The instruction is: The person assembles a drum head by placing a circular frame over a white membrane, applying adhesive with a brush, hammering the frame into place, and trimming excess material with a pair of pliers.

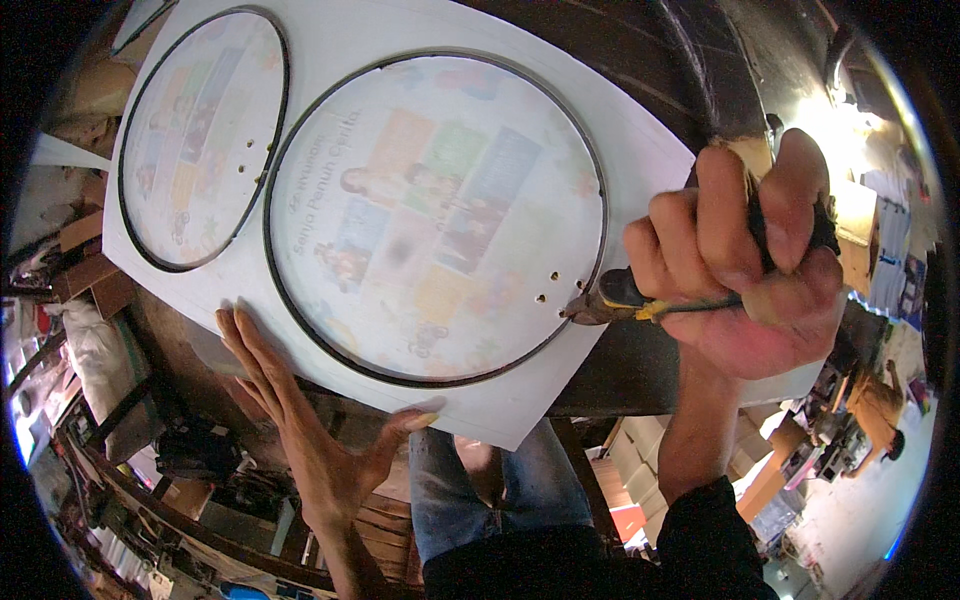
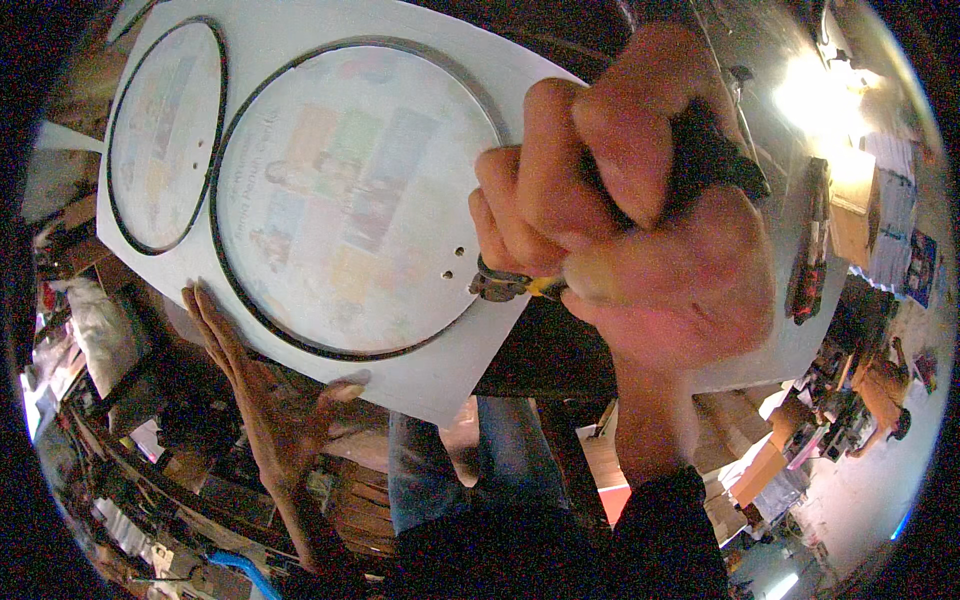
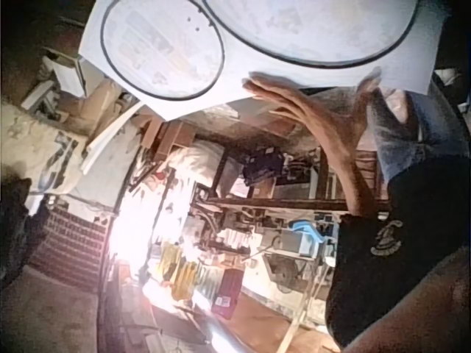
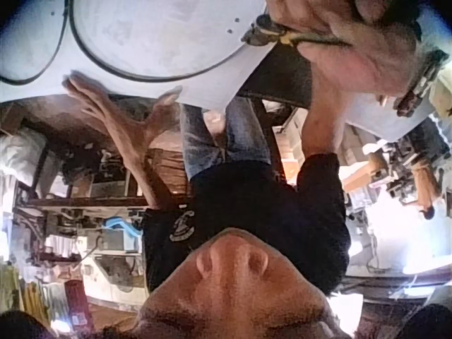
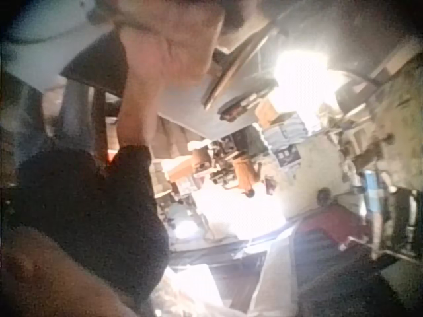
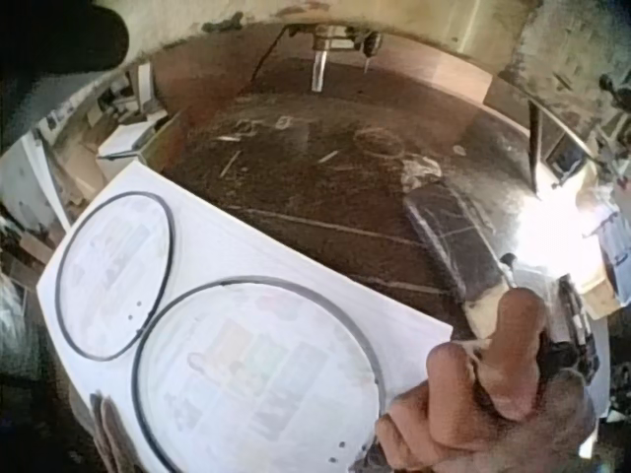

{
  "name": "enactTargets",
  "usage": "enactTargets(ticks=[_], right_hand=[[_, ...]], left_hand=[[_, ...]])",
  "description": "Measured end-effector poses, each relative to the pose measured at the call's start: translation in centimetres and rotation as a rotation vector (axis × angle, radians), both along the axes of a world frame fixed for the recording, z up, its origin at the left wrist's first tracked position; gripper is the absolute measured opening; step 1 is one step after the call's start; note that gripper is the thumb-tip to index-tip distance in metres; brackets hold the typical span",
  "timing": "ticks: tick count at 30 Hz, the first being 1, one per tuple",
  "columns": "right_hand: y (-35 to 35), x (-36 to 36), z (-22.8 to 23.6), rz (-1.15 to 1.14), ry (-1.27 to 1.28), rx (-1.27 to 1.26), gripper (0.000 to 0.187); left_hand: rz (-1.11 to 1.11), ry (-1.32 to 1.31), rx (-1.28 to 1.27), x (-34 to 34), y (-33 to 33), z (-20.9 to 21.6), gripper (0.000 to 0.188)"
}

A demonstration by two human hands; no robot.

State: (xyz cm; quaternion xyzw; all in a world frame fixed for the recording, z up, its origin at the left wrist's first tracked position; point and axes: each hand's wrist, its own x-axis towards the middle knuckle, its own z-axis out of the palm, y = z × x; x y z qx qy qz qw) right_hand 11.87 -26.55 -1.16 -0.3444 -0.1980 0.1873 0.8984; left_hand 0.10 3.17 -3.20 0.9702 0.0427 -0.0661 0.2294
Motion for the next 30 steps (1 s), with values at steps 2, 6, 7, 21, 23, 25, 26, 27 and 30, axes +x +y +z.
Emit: enactTargets(ticks=[2,6,7,21,23,25,26,27,30], right_hand=[[0.8,-0.2,0.8,-0.090,-0.005,-0.110,0.020],[0.8,0.4,-0.9,-0.191,-0.067,-0.046,0.042],[-0.4,0.1,-1.0,-0.217,-0.059,-0.105,0.054],[-4.7,-0.7,-5.0,-0.401,-0.125,0.060,0.067],[-4.7,-0.7,-5.3,-0.423,-0.123,0.110,0.065],[-6.0,-1.4,-5.9,-0.447,-0.120,0.070,0.063],[-6.1,-1.4,-6.1,-0.452,-0.118,0.083,0.062],[-6.2,-1.5,-6.5,-0.455,-0.116,0.096,0.061],[-6.1,-1.7,-7.2,-0.453,-0.110,0.140,0.058]], left_hand=[[-0.004,-0.015,-0.014,-0.1,0.2,-0.3,0.153],[-0.021,-0.037,-0.012,0.1,-0.1,-0.2,0.153],[-0.016,-0.034,-0.022,0.2,-0.3,-0.2,0.153],[0.001,0.001,-0.106,-0.1,-1.1,0.2,0.144],[-0.062,-0.082,-0.082,0.3,-0.9,1.1,0.142],[-0.074,-0.055,-0.131,0.0,-1.2,-0.7,0.141],[-0.074,-0.043,-0.128,-0.1,-0.9,-0.8,0.140],[-0.073,-0.032,-0.125,-0.2,-0.6,-0.8,0.140],[-0.070,-0.007,-0.100,-0.6,0.5,-0.8,0.139]])
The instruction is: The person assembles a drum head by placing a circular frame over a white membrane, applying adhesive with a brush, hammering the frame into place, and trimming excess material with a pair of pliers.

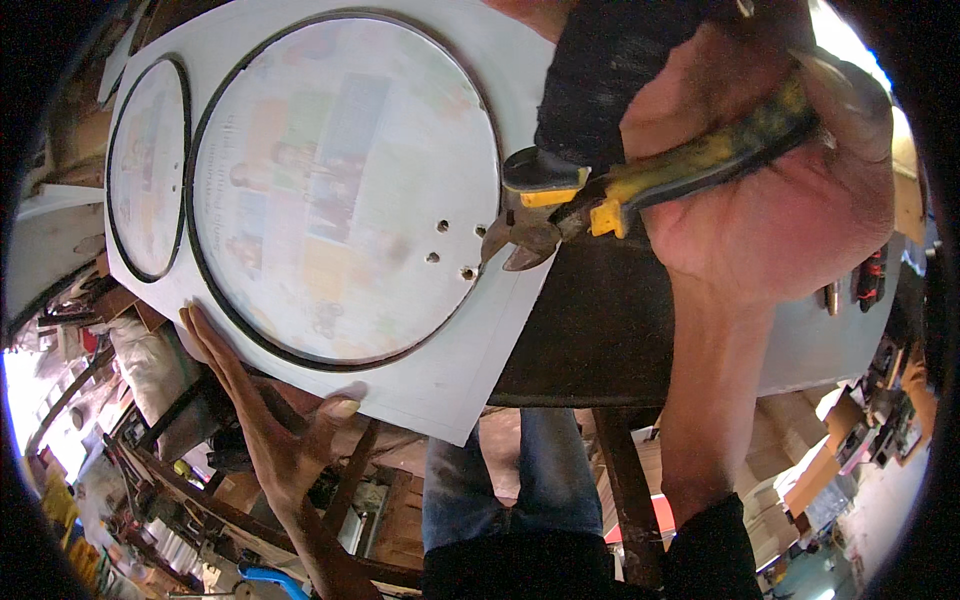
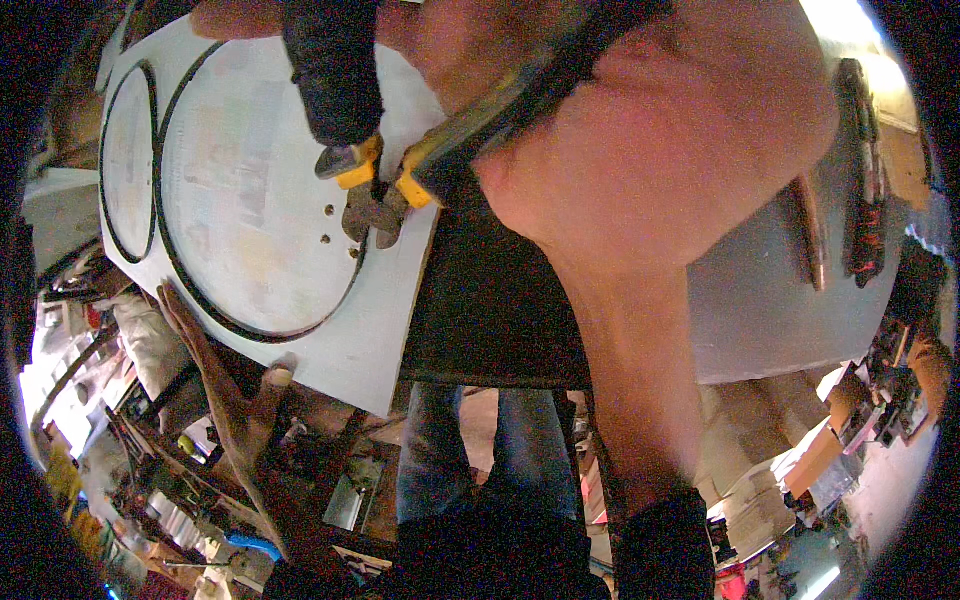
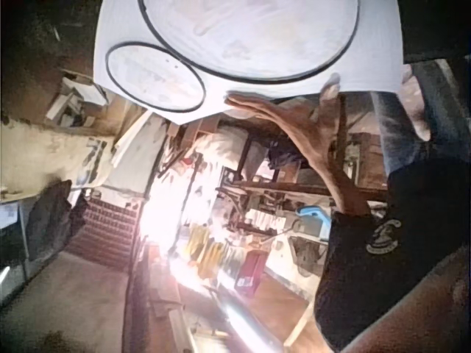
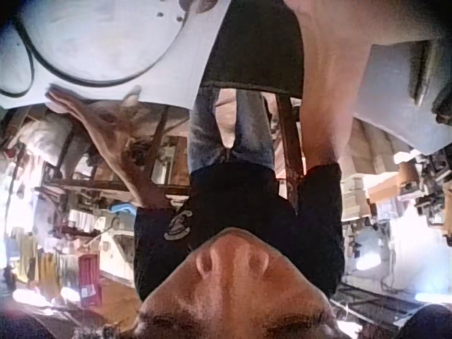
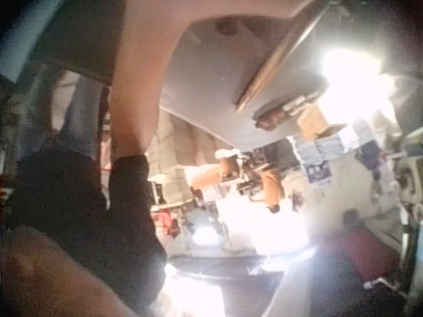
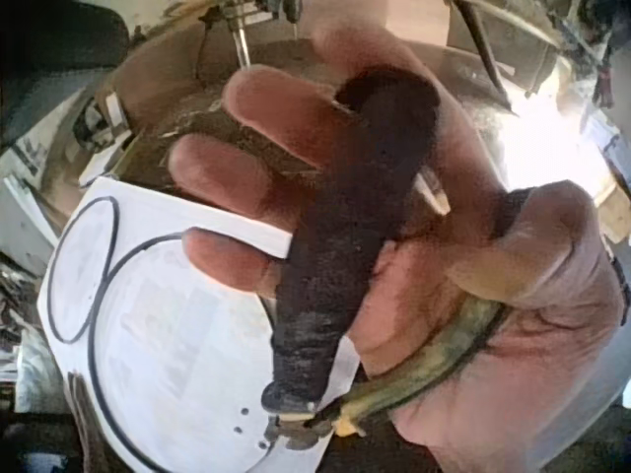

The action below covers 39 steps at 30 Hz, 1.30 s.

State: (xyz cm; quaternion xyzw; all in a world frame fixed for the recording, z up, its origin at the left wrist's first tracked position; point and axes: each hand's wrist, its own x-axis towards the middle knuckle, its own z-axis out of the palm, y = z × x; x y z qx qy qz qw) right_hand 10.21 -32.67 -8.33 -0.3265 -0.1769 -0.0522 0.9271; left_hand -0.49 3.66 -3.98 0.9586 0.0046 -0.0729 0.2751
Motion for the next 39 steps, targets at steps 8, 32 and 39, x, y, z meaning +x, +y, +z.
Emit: enactTargets(ticks=[8,32,39], right_hand=[[0.6,-0.7,0.6,0.053,-0.002,-0.013,0.049],[4.1,1.8,5.0,0.370,-0.047,-0.237,0.024],[5.4,2.5,5.2,0.430,-0.074,-0.218,0.017]], left_hand=[[-0.062,-0.063,0.011,0.4,0.0,0.4,0.137],[0.036,-0.040,-0.060,1.3,-1.8,0.3,0.148],[0.028,-0.021,0.006,0.3,0.1,0.2,0.150]])
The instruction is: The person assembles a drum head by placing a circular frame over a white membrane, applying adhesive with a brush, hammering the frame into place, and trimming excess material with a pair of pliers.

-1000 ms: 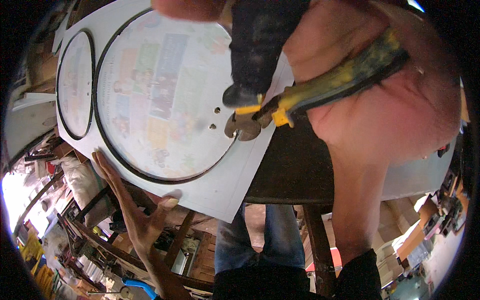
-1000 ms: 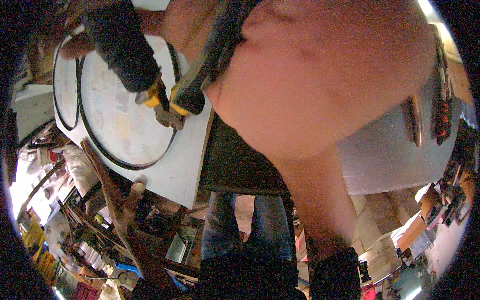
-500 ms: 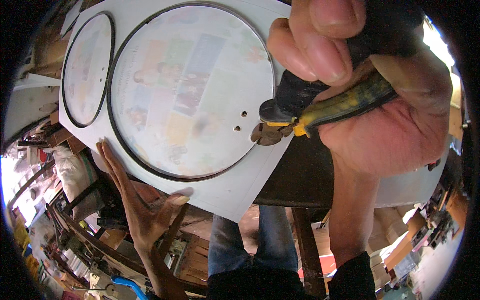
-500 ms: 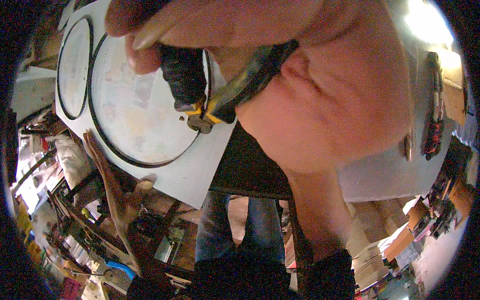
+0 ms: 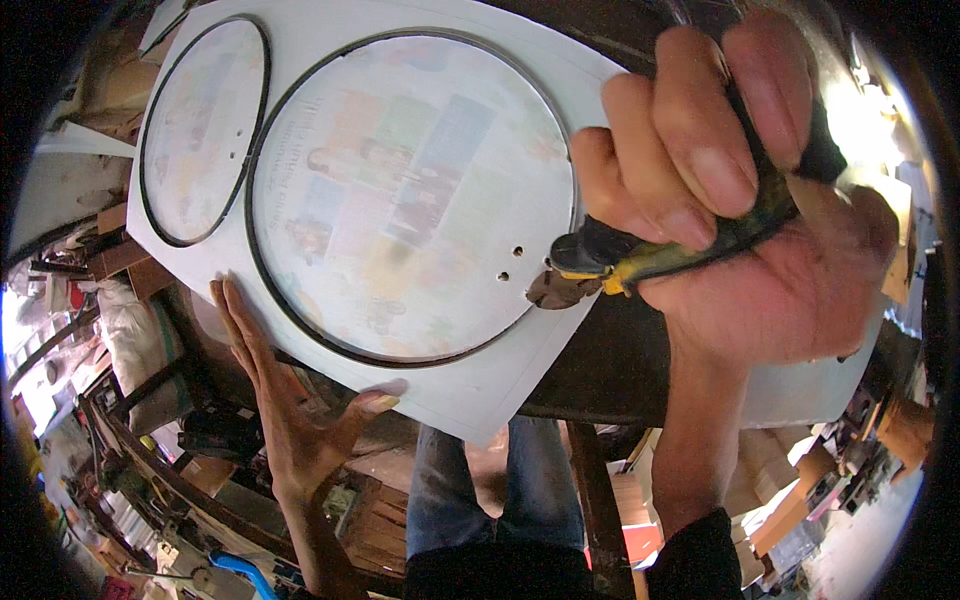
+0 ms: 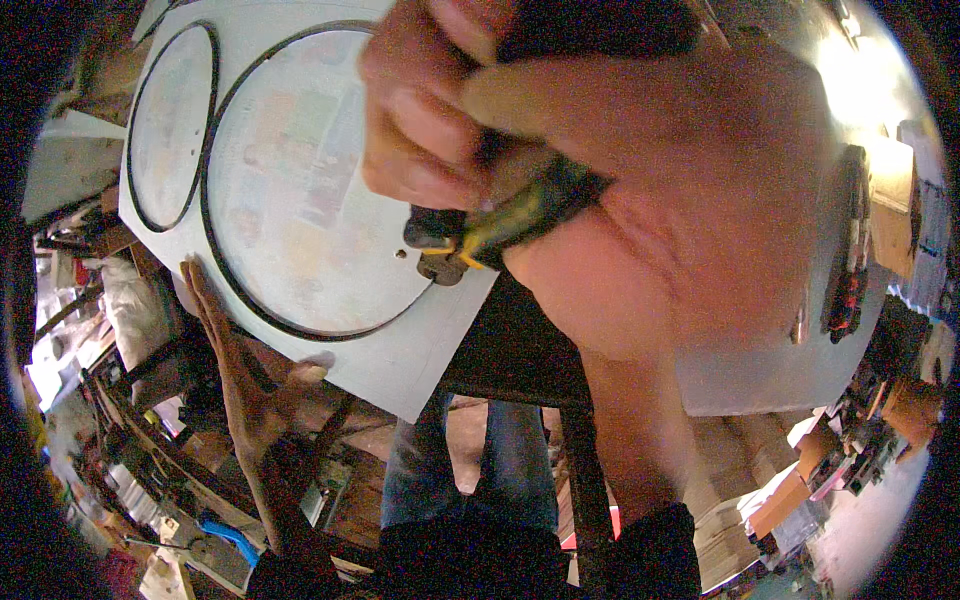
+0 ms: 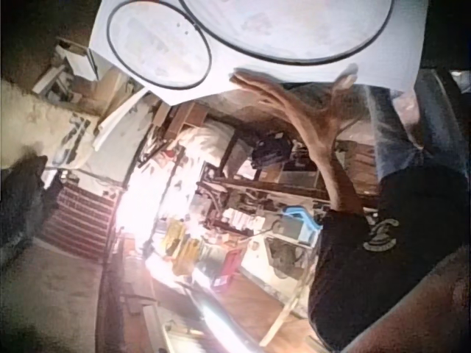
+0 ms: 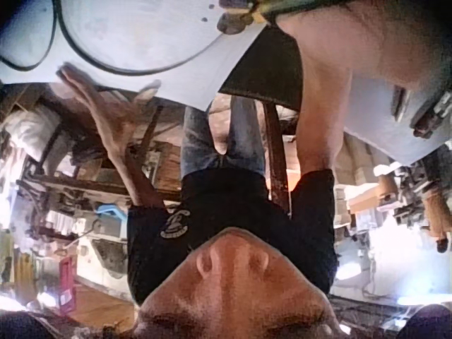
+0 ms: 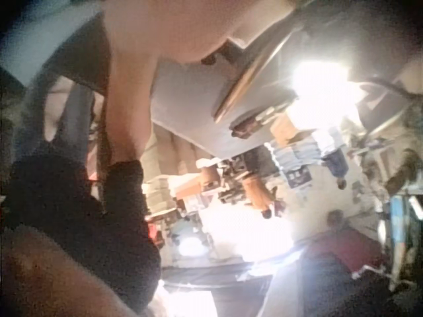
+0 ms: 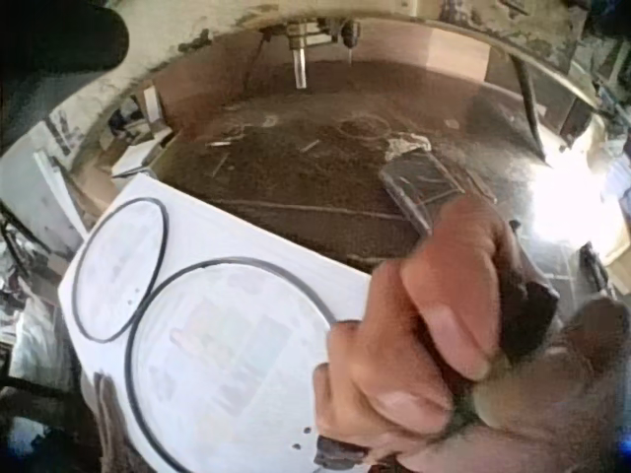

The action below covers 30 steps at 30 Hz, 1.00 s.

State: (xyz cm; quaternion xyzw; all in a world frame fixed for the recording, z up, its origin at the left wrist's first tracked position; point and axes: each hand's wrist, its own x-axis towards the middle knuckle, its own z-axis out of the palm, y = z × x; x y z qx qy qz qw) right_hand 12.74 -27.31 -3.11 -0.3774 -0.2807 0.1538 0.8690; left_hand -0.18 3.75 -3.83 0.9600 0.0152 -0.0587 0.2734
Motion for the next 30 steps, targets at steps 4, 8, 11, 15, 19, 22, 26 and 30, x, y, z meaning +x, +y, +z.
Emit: enactTargets(ticks=[4,8,11,15,19,22,26,30], right_hand=[[0.2,0.3,0.7,0.055,0.018,0.026,0.013],[0.4,0.9,0.7,0.121,0.041,0.139,0.022],[2.1,0.4,1.0,-0.229,0.015,-0.045,0.048],[1.0,0.8,3.1,-0.162,0.030,-0.074,0.079],[0.5,1.5,3.1,-0.322,0.258,-0.013,0.083],[1.3,3.1,1.5,0.081,0.100,0.253,0.085],[1.8,-0.9,2.5,-0.431,0.261,-0.052,0.076],[-0.4,0.6,0.4,-0.085,-0.011,0.025,0.064]], left_hand=[[0.002,-0.023,0.019,0.8,-0.8,0.8,0.150],[-0.024,-0.056,0.042,0.7,-0.5,0.7,0.150],[-0.021,-0.055,0.039,0.5,-0.3,0.4,0.150],[-0.002,-0.032,0.020,0.4,-0.3,0.2,0.149],[-0.012,-0.038,0.029,0.4,-0.2,0.1,0.149],[-0.003,-0.034,0.008,0.2,0.0,-0.2,0.149],[0.027,-0.001,-0.041,0.4,-0.1,0.1,0.149],[-0.051,-0.050,0.085,0.4,0.0,0.5,0.149]])
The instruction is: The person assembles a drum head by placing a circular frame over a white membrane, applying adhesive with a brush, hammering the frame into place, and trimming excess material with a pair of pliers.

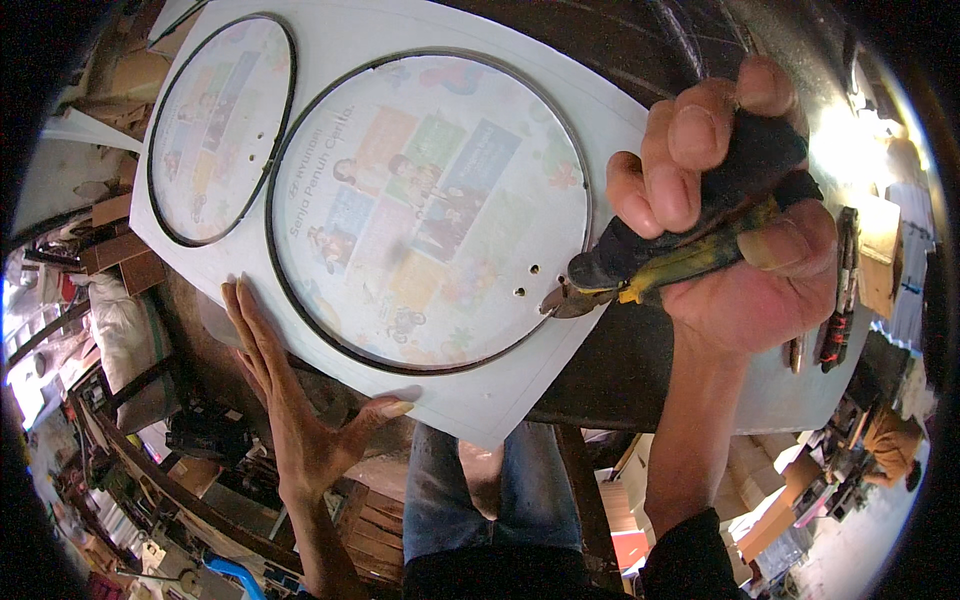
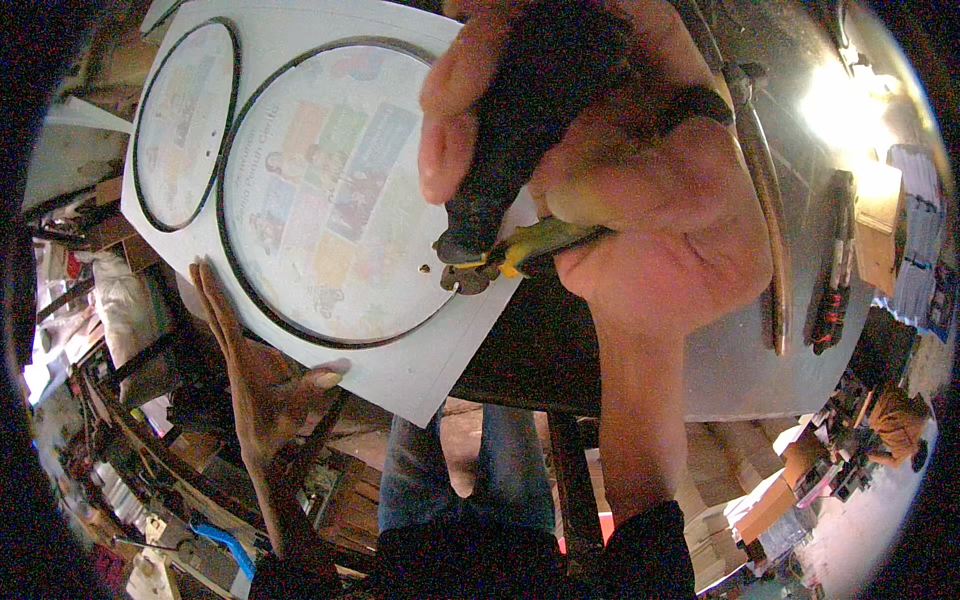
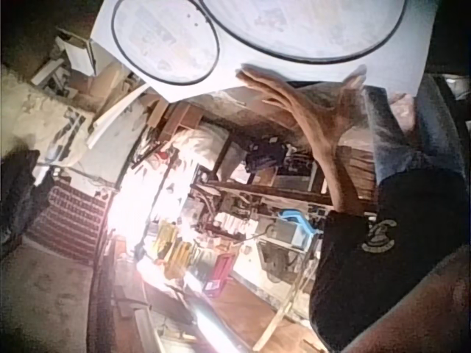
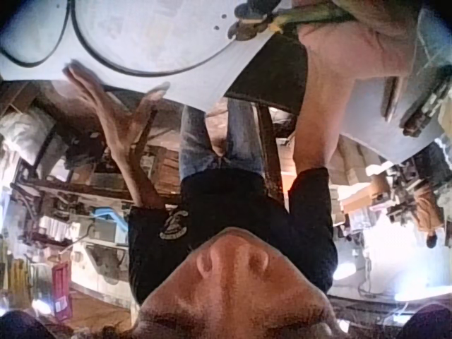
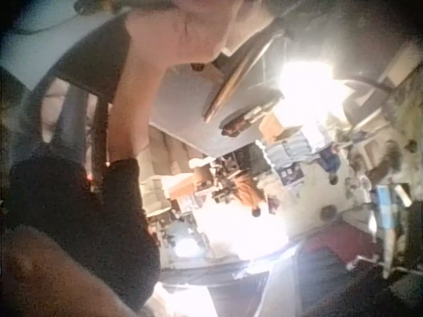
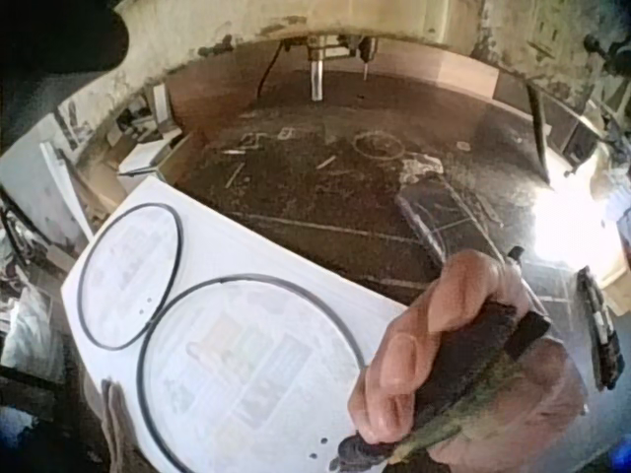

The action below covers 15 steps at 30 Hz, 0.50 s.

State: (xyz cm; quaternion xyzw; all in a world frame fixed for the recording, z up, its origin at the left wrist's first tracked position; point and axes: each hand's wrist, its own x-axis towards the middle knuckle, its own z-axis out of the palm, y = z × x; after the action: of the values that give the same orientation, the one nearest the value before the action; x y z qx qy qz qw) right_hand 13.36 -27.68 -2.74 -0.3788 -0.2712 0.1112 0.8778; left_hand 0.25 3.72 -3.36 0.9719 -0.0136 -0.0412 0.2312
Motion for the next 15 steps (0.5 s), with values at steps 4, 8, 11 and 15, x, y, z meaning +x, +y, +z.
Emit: enactTargets(ticks=[4,8,11,15], right_hand=[[-0.4,0.0,-0.1,-0.012,0.033,-0.001,0.034],[0.4,-0.2,-2.4,-0.053,0.115,0.286,0.023],[0.1,-0.4,-0.4,-0.057,0.094,0.135,0.023],[0.3,-0.3,0.2,-0.036,0.118,0.062,0.023]], left_hand=[[-0.007,-0.019,0.026,0.1,-0.1,0.0,0.150],[0.007,-0.005,0.013,0.0,-0.1,0.1,0.149],[0.012,-0.002,0.018,-0.1,0.1,0.0,0.149],[0.011,0.002,0.022,-0.1,0.1,0.0,0.149]])
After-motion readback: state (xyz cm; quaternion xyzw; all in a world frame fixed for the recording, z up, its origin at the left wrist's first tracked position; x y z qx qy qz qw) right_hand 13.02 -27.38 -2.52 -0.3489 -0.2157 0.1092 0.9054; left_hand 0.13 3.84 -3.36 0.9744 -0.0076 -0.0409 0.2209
